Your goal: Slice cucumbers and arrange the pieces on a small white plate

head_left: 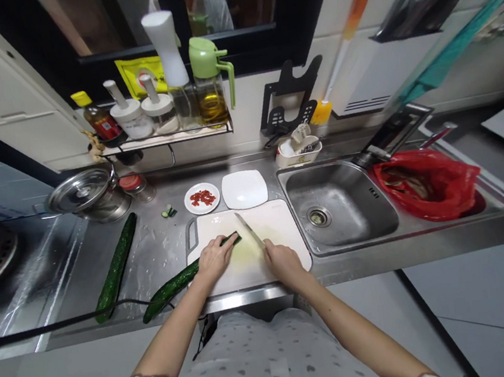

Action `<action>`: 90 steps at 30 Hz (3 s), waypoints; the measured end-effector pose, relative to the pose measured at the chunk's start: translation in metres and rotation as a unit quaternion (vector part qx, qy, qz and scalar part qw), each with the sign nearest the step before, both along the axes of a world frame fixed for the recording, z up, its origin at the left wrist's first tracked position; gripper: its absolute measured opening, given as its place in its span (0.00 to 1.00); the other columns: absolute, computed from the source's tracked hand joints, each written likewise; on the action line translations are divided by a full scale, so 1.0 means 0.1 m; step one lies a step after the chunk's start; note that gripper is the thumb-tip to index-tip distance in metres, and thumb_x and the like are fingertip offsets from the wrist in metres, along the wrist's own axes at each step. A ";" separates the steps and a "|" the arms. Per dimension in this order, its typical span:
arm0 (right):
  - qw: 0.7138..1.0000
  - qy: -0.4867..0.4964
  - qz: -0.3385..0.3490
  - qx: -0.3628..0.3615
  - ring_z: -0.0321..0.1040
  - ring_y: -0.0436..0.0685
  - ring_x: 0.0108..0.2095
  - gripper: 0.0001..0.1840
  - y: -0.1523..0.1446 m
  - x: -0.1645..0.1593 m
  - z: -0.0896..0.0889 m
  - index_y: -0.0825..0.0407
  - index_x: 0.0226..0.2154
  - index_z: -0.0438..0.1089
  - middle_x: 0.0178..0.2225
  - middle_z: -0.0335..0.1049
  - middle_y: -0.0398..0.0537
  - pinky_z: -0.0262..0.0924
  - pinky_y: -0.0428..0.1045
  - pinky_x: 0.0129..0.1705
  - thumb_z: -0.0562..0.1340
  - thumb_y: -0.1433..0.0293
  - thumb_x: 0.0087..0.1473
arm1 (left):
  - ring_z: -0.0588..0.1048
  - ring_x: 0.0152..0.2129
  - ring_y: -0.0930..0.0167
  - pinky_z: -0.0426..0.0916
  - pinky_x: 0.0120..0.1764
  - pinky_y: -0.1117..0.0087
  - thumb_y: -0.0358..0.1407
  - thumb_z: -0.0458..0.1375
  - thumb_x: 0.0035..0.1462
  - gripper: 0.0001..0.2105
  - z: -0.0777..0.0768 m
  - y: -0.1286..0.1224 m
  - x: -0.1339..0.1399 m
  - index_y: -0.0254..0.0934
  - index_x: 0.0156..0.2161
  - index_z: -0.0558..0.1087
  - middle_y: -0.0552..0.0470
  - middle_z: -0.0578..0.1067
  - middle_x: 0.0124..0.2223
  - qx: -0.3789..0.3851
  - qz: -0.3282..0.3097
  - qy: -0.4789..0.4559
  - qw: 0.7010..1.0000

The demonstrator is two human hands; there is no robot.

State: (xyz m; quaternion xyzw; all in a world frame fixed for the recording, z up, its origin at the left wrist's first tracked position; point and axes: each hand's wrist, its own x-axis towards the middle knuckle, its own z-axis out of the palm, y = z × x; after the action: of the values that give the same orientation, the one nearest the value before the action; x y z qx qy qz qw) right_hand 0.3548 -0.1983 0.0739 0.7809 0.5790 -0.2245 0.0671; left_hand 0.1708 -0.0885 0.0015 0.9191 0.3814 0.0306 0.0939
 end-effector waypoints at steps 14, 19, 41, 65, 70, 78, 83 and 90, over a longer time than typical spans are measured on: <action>0.999 -0.006 0.036 0.025 0.73 0.59 0.39 0.15 0.05 -0.31 -0.14 0.55 0.47 0.60 0.34 0.74 0.56 0.61 0.49 0.38 0.44 0.75 0.61 | 0.69 0.39 0.68 0.65 0.41 0.70 0.39 0.45 0.64 0.21 0.05 -0.01 0.03 0.54 0.61 0.60 0.48 0.68 0.47 -0.005 0.000 -0.004 1.000; 0.999 -0.001 0.039 0.014 0.73 0.60 0.40 0.16 0.05 -0.38 -0.16 0.56 0.47 0.59 0.35 0.74 0.57 0.62 0.49 0.38 0.45 0.78 0.60 | 0.69 0.39 0.68 0.66 0.41 0.70 0.39 0.45 0.64 0.20 0.04 -0.01 0.03 0.52 0.61 0.60 0.49 0.68 0.48 0.013 -0.007 0.010 1.000; 0.999 0.022 0.032 0.005 0.72 0.60 0.40 0.15 0.22 -0.33 -0.23 0.56 0.46 0.59 0.36 0.73 0.58 0.62 0.51 0.38 0.46 0.78 0.59 | 0.68 0.40 0.69 0.65 0.42 0.70 0.39 0.46 0.64 0.20 0.01 0.04 0.02 0.53 0.61 0.61 0.49 0.69 0.49 -0.007 -0.013 -0.010 1.000; 0.998 0.047 0.025 -0.018 0.71 0.60 0.40 0.16 0.22 -0.27 -0.21 0.58 0.47 0.61 0.36 0.73 0.59 0.59 0.50 0.37 0.46 0.78 0.58 | 0.68 0.41 0.69 0.65 0.41 0.71 0.39 0.46 0.64 0.21 0.03 0.06 0.01 0.54 0.62 0.59 0.50 0.69 0.49 -0.020 -0.024 -0.013 0.999; 0.998 0.057 0.025 -0.020 0.71 0.60 0.40 0.15 0.31 -0.27 -0.17 0.58 0.47 0.61 0.38 0.72 0.58 0.58 0.50 0.37 0.47 0.77 0.58 | 0.68 0.41 0.69 0.65 0.41 0.71 0.40 0.46 0.64 0.21 0.04 0.08 0.01 0.54 0.62 0.59 0.50 0.69 0.48 -0.022 -0.027 -0.012 0.999; 0.998 0.046 0.018 -0.025 0.71 0.60 0.40 0.15 0.20 -0.27 -0.22 0.58 0.46 0.61 0.37 0.72 0.59 0.58 0.49 0.37 0.47 0.78 0.58 | 0.68 0.42 0.70 0.65 0.42 0.71 0.40 0.45 0.65 0.21 0.06 0.08 0.01 0.54 0.62 0.58 0.51 0.69 0.49 -0.023 -0.028 0.011 0.999; 0.998 0.050 0.010 -0.026 0.71 0.60 0.41 0.16 0.26 -0.27 -0.23 0.57 0.46 0.62 0.37 0.73 0.59 0.58 0.49 0.38 0.47 0.78 0.58 | 0.68 0.42 0.70 0.65 0.42 0.71 0.40 0.44 0.65 0.21 0.10 0.09 0.01 0.53 0.62 0.59 0.51 0.69 0.49 -0.022 -0.032 0.013 0.999; 0.998 0.058 0.012 -0.021 0.71 0.60 0.41 0.16 0.37 -0.28 -0.25 0.58 0.47 0.62 0.39 0.73 0.60 0.59 0.50 0.39 0.47 0.78 0.58 | 0.69 0.41 0.70 0.65 0.41 0.71 0.40 0.44 0.65 0.20 0.08 0.10 0.01 0.53 0.61 0.60 0.52 0.70 0.48 -0.019 -0.031 0.009 0.999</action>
State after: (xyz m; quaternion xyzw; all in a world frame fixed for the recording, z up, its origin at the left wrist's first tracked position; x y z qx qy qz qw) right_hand 0.3265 -0.1615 0.0485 0.7581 0.5861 -0.2812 0.0525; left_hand 0.1723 -0.0785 0.0099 0.9289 0.3537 0.0119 0.1088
